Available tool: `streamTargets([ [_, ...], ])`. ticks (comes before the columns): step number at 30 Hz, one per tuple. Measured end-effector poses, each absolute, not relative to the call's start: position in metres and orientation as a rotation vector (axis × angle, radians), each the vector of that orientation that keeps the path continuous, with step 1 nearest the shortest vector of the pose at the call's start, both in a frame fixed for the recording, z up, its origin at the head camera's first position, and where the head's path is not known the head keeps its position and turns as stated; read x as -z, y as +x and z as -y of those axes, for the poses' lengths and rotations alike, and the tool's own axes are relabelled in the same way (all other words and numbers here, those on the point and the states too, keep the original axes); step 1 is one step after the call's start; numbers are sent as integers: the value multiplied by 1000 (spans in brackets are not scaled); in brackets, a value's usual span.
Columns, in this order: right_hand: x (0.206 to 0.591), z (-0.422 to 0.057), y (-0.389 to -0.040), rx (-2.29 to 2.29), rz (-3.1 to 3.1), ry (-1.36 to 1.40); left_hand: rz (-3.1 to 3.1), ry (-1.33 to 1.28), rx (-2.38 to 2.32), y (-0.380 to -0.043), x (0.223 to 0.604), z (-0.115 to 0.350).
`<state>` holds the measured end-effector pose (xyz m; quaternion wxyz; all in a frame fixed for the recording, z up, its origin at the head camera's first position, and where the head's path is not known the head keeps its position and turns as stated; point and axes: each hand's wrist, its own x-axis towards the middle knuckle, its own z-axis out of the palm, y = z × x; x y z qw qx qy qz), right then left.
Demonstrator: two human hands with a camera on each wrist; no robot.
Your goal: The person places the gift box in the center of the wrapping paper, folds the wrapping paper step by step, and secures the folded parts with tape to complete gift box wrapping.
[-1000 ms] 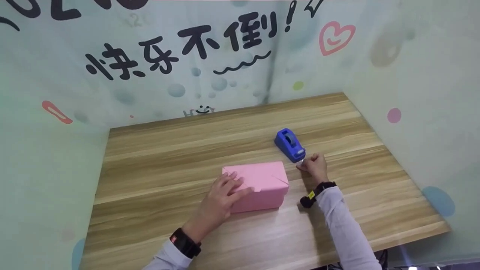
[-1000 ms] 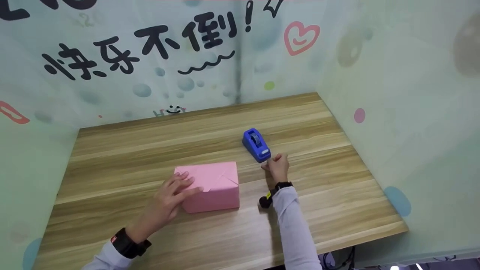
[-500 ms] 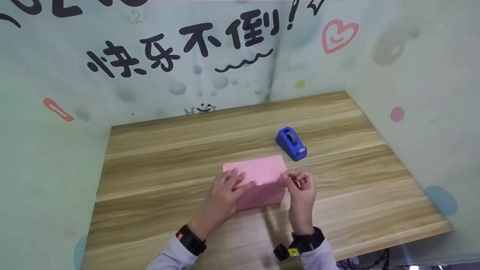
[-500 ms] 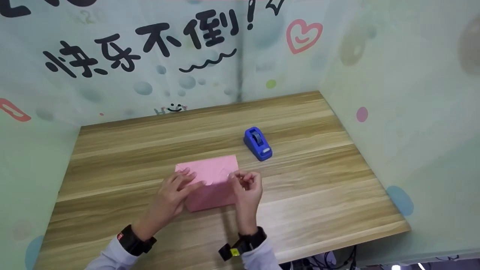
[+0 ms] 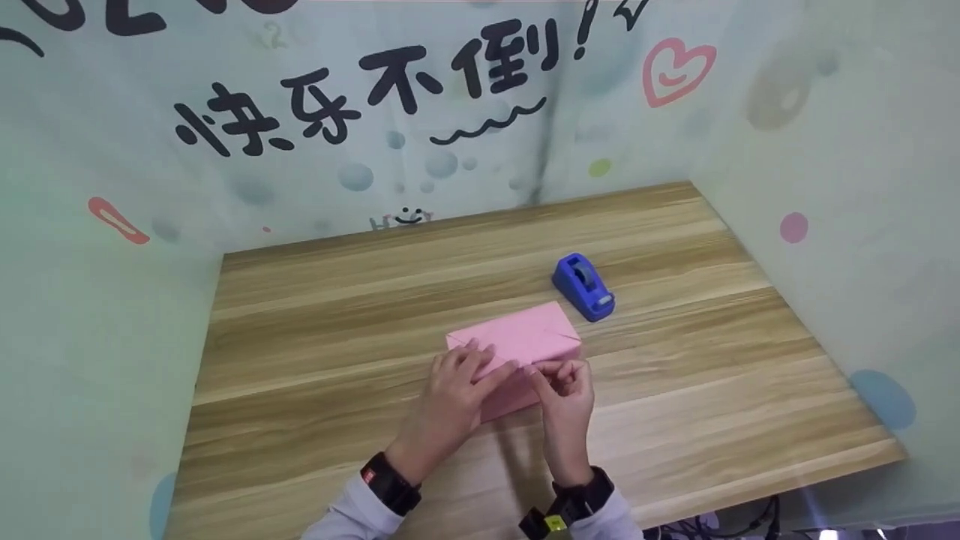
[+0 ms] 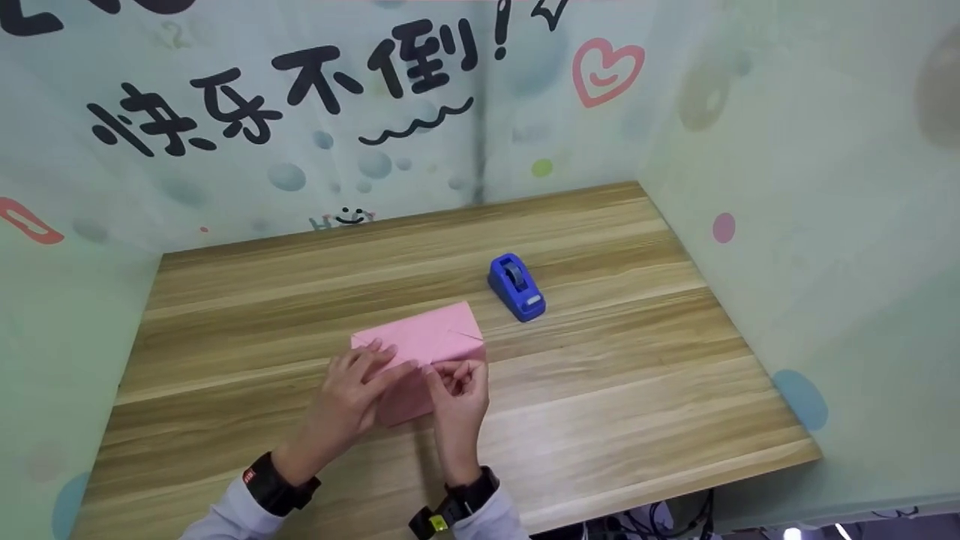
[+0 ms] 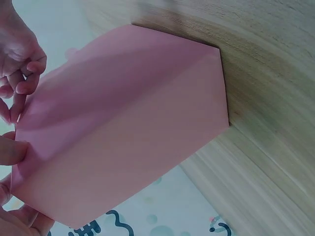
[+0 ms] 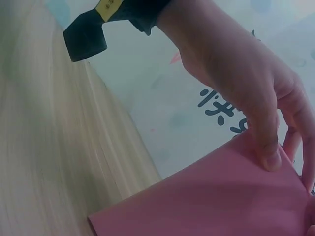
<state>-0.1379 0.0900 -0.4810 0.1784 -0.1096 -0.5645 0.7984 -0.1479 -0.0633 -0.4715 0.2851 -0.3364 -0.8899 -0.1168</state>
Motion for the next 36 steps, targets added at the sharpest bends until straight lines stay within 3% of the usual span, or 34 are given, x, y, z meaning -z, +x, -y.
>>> streamTargets([
  [15,485,-84,-136,-2115,1682,-352,2387,-908,277,-144,472,64],
  [24,501,-88,-139,-1416,1948,129,2373,-933,277,-146,471,64],
  [36,514,-107,-150,-1249,2001,414,2382,-928,277,-153,468,67],
])
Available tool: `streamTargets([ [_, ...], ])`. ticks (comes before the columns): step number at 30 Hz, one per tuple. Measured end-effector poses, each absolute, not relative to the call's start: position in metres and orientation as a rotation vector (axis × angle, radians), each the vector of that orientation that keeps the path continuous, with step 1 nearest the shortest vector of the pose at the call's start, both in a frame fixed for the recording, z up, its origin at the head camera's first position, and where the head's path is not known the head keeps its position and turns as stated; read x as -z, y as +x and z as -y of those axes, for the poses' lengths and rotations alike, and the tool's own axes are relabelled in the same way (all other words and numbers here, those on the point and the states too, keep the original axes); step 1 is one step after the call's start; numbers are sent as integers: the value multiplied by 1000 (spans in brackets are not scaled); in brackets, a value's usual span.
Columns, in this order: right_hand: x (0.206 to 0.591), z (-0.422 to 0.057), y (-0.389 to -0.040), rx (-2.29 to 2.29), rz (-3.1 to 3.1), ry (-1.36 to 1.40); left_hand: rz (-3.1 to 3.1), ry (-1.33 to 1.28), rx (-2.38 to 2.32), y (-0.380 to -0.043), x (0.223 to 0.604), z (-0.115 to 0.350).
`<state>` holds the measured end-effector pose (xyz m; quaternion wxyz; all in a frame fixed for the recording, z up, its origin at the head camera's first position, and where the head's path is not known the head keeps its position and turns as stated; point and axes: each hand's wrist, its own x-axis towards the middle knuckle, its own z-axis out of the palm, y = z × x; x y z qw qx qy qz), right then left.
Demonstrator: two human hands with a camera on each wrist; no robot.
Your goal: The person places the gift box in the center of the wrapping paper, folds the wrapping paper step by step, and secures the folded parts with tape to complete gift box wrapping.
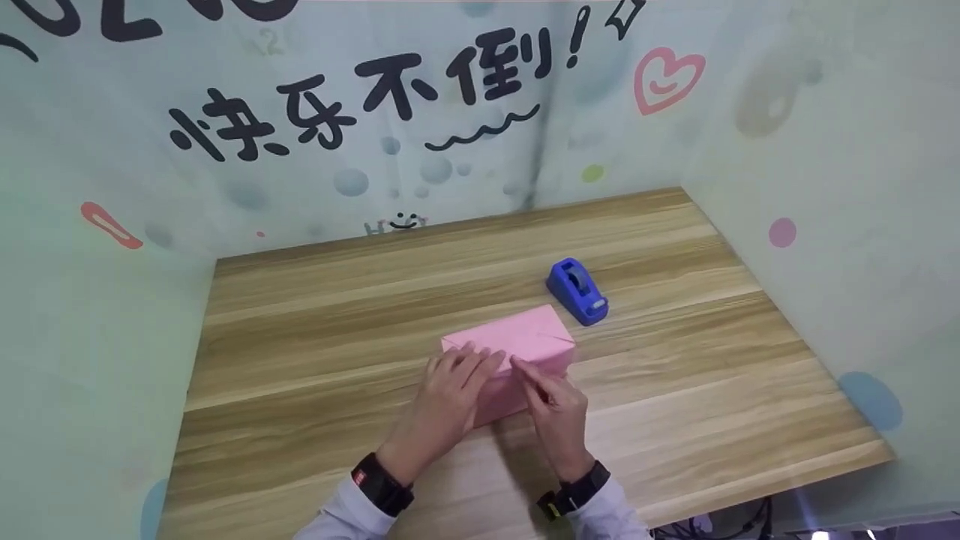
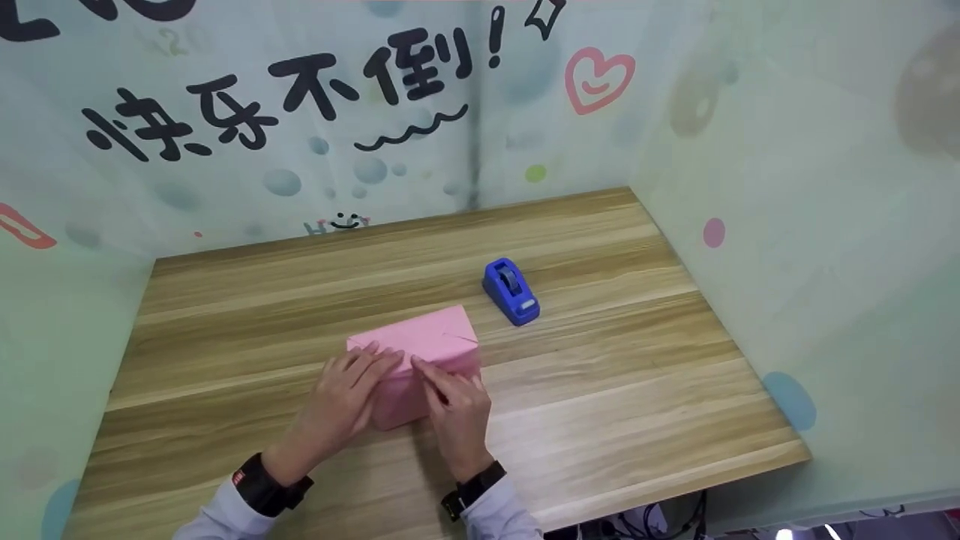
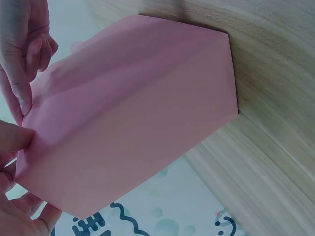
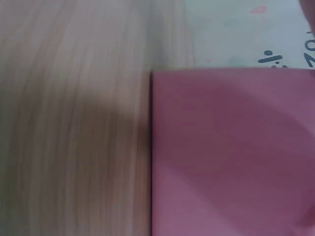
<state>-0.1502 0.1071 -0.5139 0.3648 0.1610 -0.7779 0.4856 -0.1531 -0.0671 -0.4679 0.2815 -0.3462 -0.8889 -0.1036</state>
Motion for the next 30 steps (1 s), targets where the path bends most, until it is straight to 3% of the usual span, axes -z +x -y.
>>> streamTargets([
  [8,487,-127,-144,-886,2258,504,2394,-902,400,-153,471,69],
  [15,435,-155,-182,-600,2396,1043,2376,-857,808,-152,479,72],
  [19,424,-153,-209,-294,2591,1362,2298,-795,954,-150,488,74],
  [22,422,-149,-224,-292,2671,1453,2288,-681,1056,-146,495,78],
  [26,423,-154,-233,-564,2738,1378,2277,-378,1434,-138,503,87],
  [30,426,-164,-232,-1089,2820,967,2185,-71,1930,-132,512,96],
])
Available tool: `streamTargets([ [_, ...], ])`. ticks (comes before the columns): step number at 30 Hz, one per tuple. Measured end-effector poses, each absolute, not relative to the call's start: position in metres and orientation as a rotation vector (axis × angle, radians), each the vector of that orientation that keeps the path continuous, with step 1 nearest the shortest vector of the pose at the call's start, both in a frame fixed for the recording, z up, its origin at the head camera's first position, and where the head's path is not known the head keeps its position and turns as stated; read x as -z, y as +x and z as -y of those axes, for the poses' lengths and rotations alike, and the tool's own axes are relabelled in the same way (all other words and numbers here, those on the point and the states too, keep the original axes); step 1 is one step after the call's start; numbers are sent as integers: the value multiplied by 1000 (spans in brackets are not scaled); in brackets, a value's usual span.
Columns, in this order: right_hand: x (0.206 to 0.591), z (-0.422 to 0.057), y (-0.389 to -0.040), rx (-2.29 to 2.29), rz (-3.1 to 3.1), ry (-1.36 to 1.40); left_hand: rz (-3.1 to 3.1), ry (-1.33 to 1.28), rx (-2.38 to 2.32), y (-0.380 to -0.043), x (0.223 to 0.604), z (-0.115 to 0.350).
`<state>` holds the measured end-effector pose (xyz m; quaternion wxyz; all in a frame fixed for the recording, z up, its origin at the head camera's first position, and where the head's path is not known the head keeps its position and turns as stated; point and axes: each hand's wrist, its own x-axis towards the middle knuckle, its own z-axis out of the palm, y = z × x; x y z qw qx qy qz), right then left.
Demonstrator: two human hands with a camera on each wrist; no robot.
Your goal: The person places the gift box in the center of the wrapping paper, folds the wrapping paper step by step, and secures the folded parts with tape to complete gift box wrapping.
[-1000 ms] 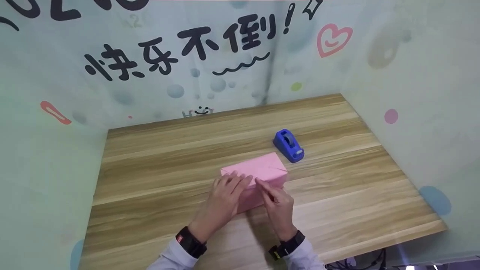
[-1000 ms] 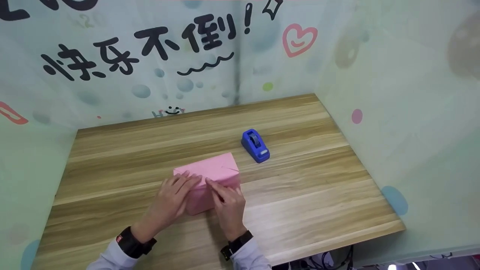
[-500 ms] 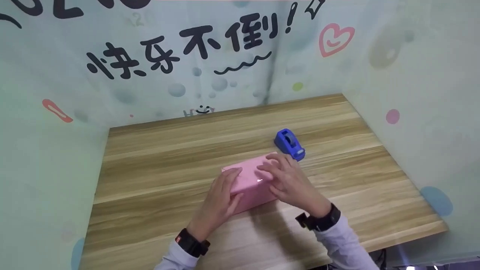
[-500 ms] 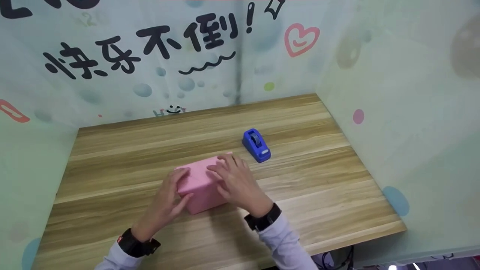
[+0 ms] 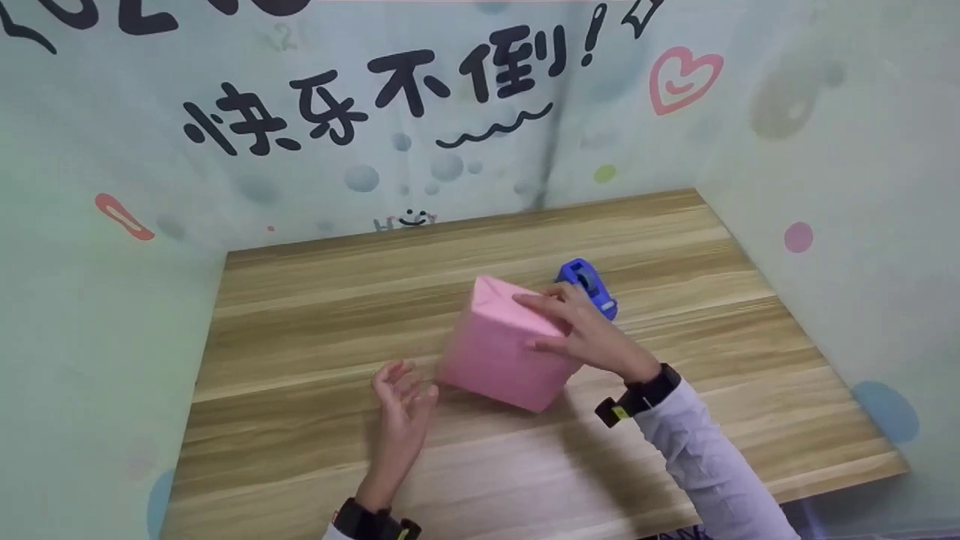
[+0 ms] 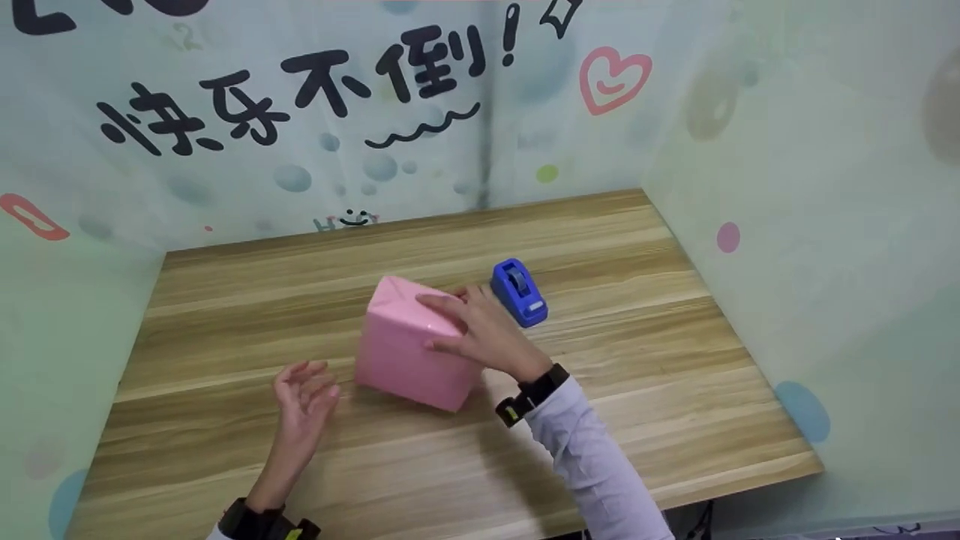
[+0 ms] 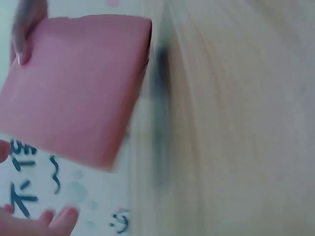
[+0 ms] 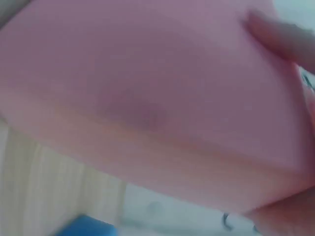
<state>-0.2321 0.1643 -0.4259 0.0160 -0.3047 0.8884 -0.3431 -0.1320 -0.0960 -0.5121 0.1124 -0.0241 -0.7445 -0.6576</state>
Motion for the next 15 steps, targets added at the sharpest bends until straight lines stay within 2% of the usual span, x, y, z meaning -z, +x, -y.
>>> streamTargets([
  [4,438,-167,-225,1651,-2480,-398,2281,-52,2201,-130,519,88],
  [7,455,-160,-217,1944,-2183,-105,2319,-85,2269,-133,519,73],
  [10,478,-152,-208,2069,-2039,56,2308,16,2227,-138,521,60],
  [15,516,-142,-192,2069,-2083,154,2295,210,2153,-144,536,54],
])
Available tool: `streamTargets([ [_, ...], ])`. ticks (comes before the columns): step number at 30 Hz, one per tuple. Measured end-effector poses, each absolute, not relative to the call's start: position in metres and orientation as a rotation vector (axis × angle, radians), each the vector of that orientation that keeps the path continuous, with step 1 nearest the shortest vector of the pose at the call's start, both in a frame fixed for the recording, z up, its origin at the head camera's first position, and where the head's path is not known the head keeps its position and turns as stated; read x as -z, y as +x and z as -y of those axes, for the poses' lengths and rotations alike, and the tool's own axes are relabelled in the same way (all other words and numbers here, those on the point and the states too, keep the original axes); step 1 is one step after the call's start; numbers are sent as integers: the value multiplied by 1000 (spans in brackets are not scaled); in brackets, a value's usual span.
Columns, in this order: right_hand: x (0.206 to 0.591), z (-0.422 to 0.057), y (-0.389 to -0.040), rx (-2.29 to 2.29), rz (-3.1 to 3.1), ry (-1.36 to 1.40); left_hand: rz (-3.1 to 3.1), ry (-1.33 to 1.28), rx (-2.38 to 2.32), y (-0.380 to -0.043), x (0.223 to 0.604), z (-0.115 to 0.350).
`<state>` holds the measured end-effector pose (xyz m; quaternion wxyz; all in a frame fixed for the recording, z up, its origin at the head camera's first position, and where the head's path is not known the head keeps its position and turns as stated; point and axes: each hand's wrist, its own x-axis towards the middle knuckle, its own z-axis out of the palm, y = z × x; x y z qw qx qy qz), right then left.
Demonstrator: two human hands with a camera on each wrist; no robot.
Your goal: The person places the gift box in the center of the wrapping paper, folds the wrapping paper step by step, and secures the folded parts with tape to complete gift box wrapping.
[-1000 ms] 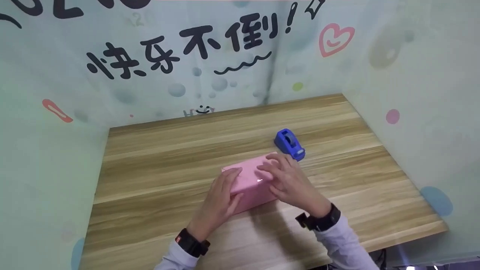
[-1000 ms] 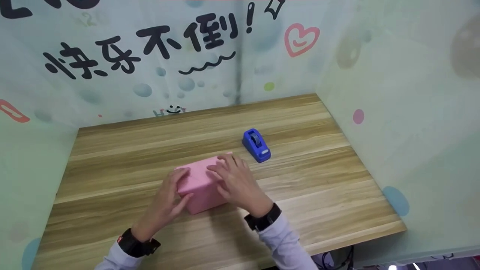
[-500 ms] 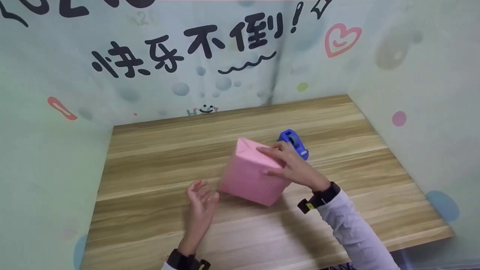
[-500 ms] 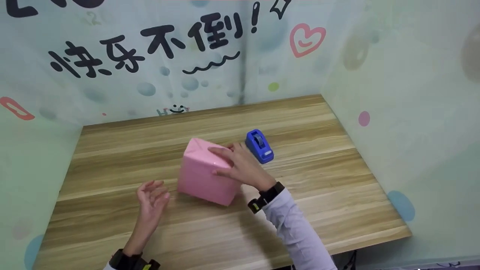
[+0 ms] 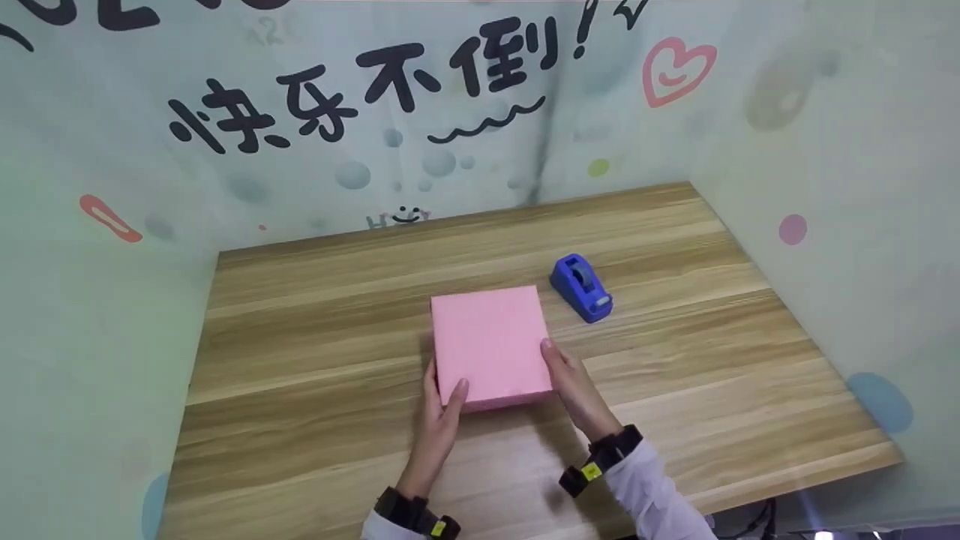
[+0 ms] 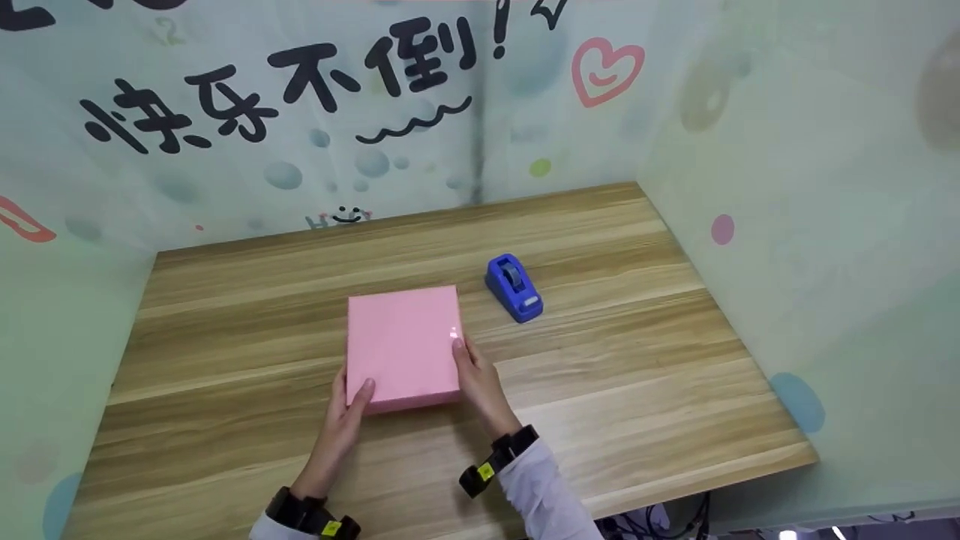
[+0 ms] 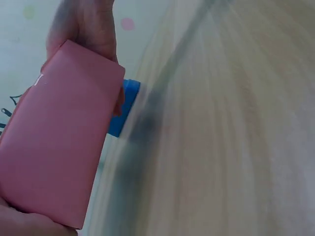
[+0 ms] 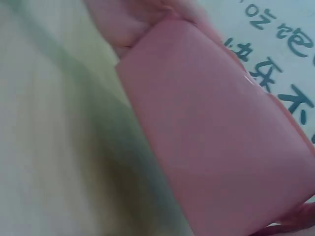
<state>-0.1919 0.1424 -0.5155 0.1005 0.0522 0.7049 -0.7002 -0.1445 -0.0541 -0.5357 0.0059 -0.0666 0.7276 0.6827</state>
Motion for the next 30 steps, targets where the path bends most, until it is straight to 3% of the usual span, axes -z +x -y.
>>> streamTargets([
  [11,558,-134,-174,2066,-2189,64,-2223,-203,-2111,-148,556,61],
  [23,532,-127,-223,1959,-2128,-23,-2143,-129,-2206,-187,544,75],
  [30,553,-121,-256,2015,-2101,58,-2124,-165,-2242,-213,544,79],
])
